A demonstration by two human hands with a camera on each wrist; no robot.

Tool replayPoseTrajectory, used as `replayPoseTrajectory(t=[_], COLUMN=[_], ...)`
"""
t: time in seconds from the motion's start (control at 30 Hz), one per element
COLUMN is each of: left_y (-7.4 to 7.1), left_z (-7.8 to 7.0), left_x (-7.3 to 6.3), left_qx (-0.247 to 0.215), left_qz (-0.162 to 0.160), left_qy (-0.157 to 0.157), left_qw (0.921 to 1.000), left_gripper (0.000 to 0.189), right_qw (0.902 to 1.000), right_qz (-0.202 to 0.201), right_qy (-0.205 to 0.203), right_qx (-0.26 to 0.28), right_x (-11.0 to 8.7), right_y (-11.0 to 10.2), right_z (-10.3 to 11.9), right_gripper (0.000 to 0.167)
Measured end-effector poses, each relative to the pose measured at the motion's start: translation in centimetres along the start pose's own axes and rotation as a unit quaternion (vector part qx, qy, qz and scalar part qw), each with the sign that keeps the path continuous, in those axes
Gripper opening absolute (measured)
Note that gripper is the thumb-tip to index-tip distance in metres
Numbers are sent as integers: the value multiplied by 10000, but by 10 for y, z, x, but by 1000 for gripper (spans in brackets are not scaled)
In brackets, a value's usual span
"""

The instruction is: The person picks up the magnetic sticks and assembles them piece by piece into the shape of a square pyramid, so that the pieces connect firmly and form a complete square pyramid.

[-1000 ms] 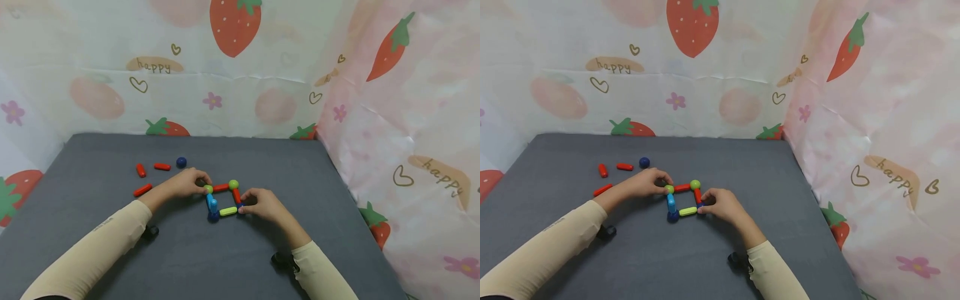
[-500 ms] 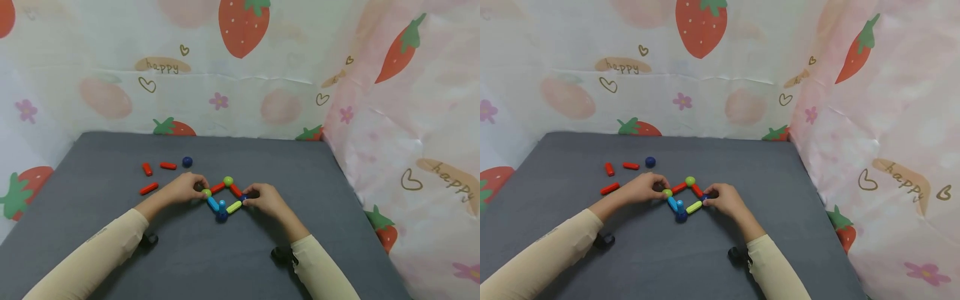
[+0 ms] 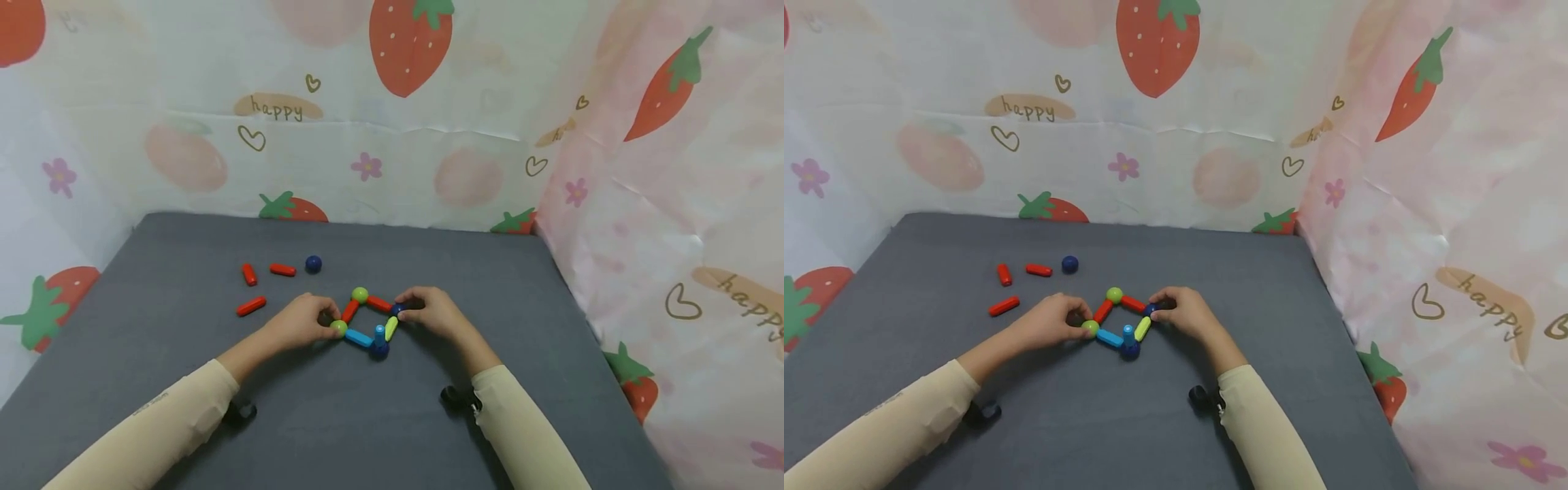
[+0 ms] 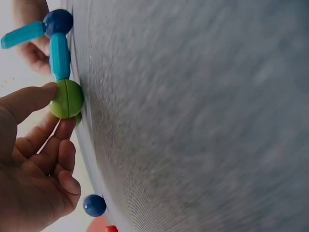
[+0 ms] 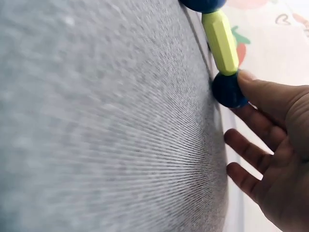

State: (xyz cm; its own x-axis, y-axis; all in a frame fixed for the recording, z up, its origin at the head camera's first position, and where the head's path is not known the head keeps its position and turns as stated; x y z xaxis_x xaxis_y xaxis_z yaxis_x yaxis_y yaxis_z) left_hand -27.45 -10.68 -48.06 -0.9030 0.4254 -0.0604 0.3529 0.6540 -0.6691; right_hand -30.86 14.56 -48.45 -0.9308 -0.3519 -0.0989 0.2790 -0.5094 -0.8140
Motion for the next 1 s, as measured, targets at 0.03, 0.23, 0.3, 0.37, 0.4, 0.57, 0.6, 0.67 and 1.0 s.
replayPoseTrajectory(t=[0.03,0.23,0.3,0.37,0.4,0.57,0.6,0.67,1.0], left_y=[1,7,9,12,13,17,17,17,10], left_z=[-1,-9,-10,-10,-11,-12,-12,-13,-11], left_x=[-2,-12,-13,-15,-15,-19,-19,-20,-25], left_qx=[3,-84,-137,-179,-199,-291,-305,-314,-387], left_qz=[-11,-35,-33,-47,-45,-75,-87,-130,-109], left_qy=[-1,-63,-98,-128,-134,-258,-289,-346,-76], left_qw=[10000,9999,9999,9997,9997,9992,9991,9988,9992], left_gripper=[19,19,19,19,19,19,19,19,19], right_qw=[10000,9998,9997,9996,9995,9990,9989,9988,9985], right_qz=[16,141,183,227,249,381,402,429,449], right_qy=[-6,-54,-100,-146,-171,-217,-214,-213,-309], right_qx=[19,112,127,128,119,72,75,61,52], right_x=[2,7,10,12,13,18,19,20,24], right_y=[0,1,1,3,3,4,5,4,7], right_z=[0,-2,-2,-2,-2,-1,-1,0,1], right_gripper=[25,25,25,24,24,24,25,25,25])
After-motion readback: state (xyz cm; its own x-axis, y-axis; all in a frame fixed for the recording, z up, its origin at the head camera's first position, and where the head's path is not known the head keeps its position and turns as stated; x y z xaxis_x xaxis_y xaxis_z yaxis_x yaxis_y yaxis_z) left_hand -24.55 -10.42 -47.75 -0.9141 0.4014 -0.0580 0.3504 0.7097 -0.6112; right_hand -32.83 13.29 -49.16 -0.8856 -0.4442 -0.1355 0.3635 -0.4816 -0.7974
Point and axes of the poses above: each hand's wrist, its own x-axis towards the middle knuckle, its own y-axis out of the palm, z = x × y, the point moved 7 cm from there along x, towards the middle knuckle, and after that the axes turned 11 degrees about -x, right-handed, at the moved point
